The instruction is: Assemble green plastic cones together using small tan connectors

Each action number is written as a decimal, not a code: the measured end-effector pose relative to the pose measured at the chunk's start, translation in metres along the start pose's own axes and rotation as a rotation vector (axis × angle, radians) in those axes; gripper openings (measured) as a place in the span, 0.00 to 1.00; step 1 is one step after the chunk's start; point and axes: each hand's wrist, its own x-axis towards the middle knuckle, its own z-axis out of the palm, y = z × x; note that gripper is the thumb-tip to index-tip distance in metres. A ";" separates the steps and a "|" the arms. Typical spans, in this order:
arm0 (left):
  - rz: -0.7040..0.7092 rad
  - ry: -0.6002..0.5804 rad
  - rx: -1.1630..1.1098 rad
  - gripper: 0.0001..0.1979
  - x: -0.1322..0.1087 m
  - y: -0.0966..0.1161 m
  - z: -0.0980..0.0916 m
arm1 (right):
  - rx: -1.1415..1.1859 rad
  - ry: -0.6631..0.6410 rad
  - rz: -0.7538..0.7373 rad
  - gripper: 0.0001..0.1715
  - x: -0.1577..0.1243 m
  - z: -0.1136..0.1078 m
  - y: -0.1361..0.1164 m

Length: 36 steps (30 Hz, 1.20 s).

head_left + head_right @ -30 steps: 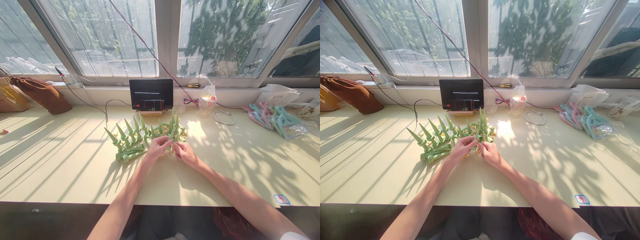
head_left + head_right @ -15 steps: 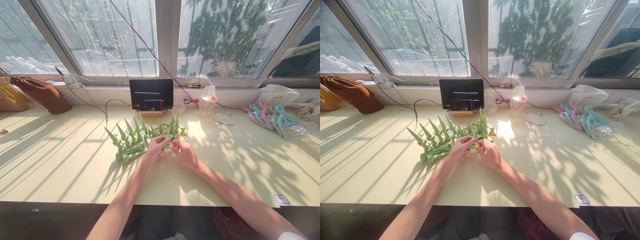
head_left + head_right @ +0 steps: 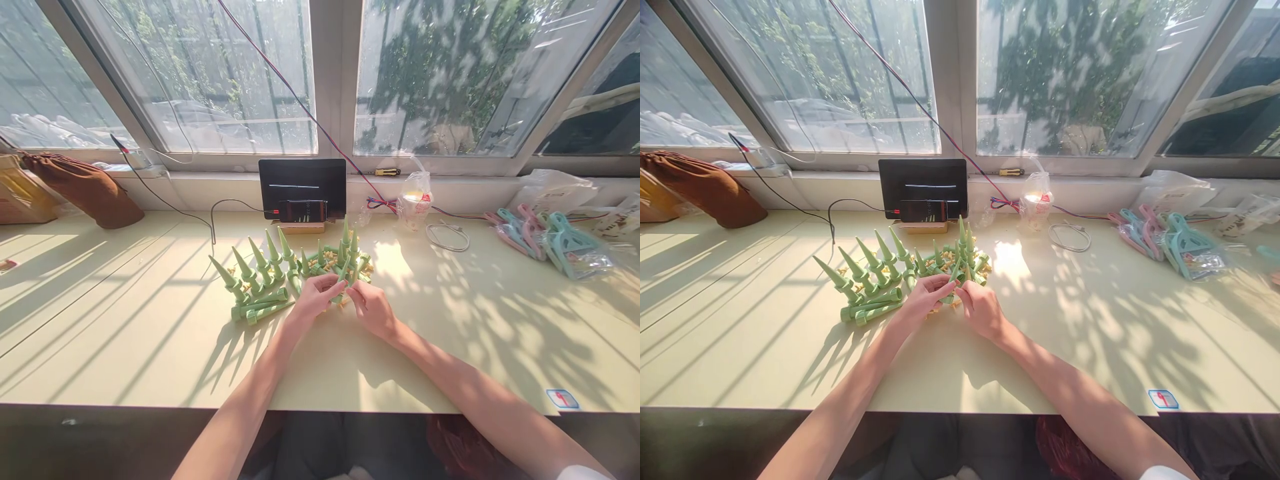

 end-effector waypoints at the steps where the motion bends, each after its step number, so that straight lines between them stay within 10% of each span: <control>1: 0.007 -0.006 0.004 0.21 0.000 0.000 0.000 | 0.003 -0.001 -0.001 0.21 0.000 0.000 0.000; 19: 0.052 0.014 0.088 0.21 0.000 0.000 0.002 | 0.176 0.045 0.162 0.23 0.003 -0.001 -0.007; 36: -0.040 0.138 0.049 0.21 0.002 -0.001 -0.003 | -0.073 -0.076 -0.054 0.09 0.003 0.002 0.006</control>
